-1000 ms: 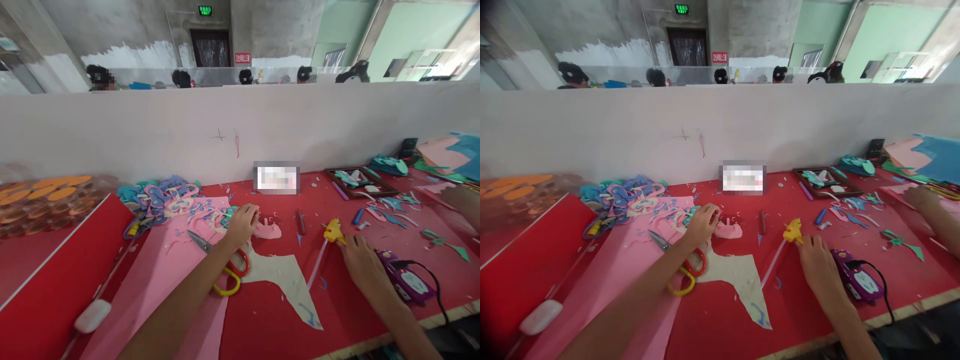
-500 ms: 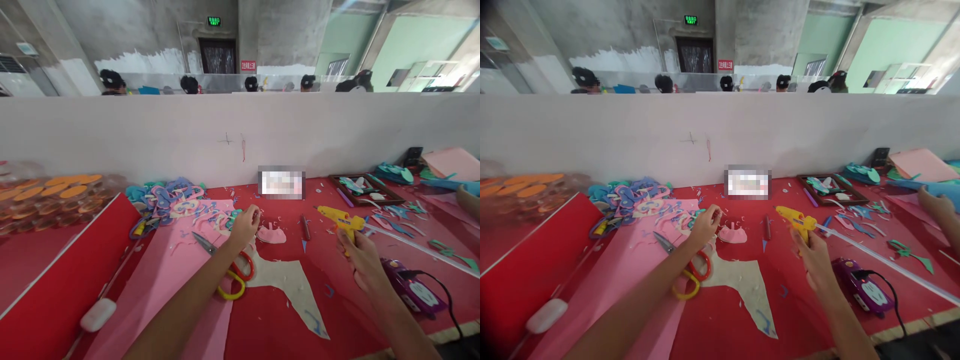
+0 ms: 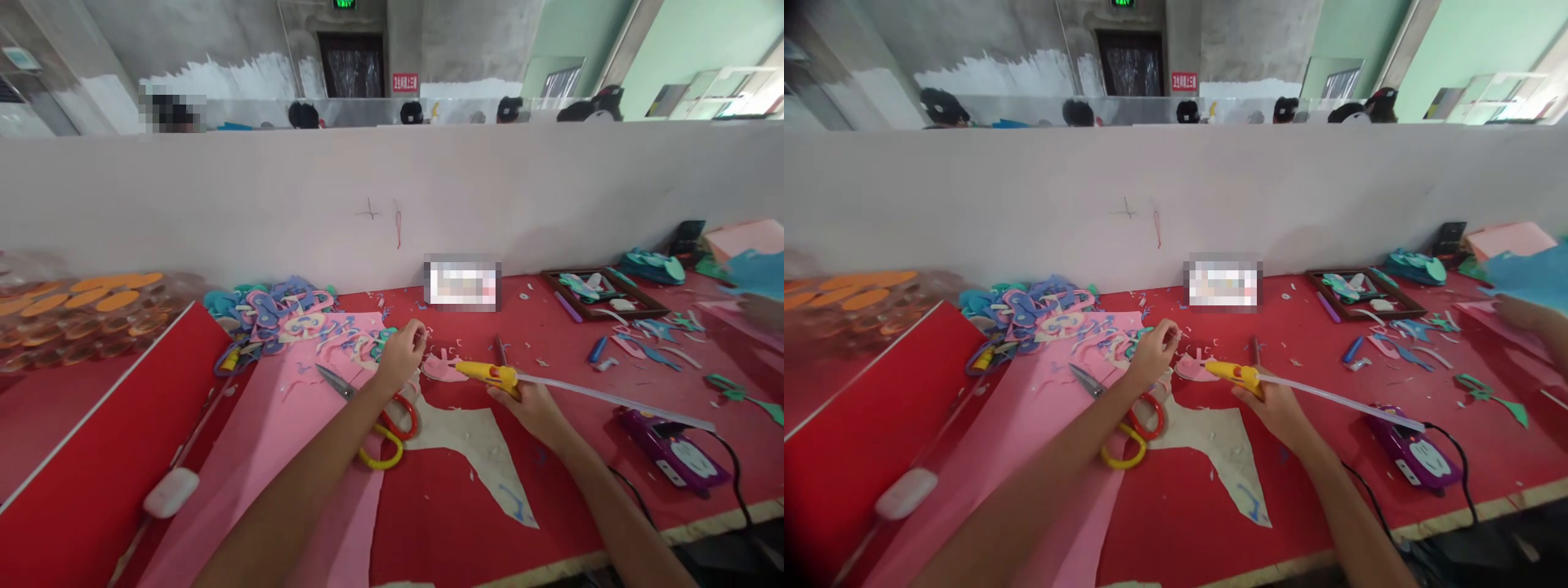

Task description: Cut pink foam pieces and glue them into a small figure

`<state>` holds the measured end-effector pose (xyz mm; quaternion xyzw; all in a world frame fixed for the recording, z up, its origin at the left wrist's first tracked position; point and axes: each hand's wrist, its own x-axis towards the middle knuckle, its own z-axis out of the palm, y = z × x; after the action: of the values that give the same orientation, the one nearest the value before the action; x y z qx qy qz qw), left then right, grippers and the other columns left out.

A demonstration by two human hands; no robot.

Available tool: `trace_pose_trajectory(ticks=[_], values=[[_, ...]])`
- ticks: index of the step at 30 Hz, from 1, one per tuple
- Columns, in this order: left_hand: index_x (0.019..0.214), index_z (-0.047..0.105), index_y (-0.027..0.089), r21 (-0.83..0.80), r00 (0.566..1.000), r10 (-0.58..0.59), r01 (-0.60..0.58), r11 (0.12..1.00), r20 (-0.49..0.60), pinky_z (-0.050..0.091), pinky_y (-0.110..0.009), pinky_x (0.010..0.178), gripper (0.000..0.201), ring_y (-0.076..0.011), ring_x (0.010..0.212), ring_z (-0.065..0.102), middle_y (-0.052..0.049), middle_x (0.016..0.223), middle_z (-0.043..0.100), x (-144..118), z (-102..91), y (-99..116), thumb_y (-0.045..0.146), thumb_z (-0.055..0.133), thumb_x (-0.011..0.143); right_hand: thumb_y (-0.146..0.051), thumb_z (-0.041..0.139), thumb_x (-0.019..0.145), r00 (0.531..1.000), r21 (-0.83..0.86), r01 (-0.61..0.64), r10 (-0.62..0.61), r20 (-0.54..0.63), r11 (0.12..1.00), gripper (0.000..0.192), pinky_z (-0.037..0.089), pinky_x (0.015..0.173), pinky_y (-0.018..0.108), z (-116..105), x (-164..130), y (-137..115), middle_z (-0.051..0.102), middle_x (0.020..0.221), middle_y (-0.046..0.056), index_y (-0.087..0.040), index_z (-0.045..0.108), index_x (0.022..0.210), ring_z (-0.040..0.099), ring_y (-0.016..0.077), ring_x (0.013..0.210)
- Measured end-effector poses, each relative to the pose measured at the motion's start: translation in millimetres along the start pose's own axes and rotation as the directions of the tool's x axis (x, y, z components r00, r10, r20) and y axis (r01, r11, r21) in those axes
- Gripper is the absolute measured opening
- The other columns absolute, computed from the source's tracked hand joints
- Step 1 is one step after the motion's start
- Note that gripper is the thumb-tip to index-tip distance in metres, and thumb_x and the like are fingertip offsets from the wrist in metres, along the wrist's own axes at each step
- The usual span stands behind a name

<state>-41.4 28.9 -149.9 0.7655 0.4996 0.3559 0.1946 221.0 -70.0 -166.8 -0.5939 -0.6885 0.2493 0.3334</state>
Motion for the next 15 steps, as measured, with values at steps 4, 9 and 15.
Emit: trace_pose_trajectory(ticks=[4,9,15], values=[[0.098,0.055,0.019,0.023,1.000,0.018,-0.018,1.000,-0.003,0.040,-0.022,0.074,0.010,-0.0101,0.078,0.059,0.000,0.089,0.065,0.3,0.7,0.3,0.026,0.049,0.097,-0.062,0.050,0.096,0.993,-0.079,0.101,-0.095,0.073,0.992,0.046,0.040,0.068,0.026,0.3,-5.3,0.3,0.063,0.087,0.006,-0.017,0.060,0.092,0.054,0.0166,0.074],[0.097,0.056,0.018,-0.063,0.994,0.092,-0.088,0.994,0.066,0.041,-0.022,0.075,0.011,-0.0102,0.080,0.060,0.000,0.090,0.066,-0.3,0.3,4.1,0.028,0.051,0.096,-0.055,0.048,0.101,0.980,-0.206,0.179,-0.157,0.119,0.962,0.041,0.040,0.072,0.027,0.8,-7.0,-0.9,0.062,0.094,0.006,-0.017,0.058,0.091,0.055,0.0173,0.082],[0.094,0.054,0.018,-0.167,0.954,0.199,-0.163,0.972,0.226,0.042,-0.022,0.076,0.010,-0.0090,0.077,0.059,0.001,0.087,0.066,-1.6,1.1,6.6,0.027,0.053,0.093,-0.055,0.047,0.103,0.975,-0.270,0.209,-0.180,0.128,0.940,0.041,0.038,0.072,0.028,2.2,-7.2,0.8,0.061,0.095,0.007,-0.017,0.057,0.090,0.056,0.0176,0.084]])
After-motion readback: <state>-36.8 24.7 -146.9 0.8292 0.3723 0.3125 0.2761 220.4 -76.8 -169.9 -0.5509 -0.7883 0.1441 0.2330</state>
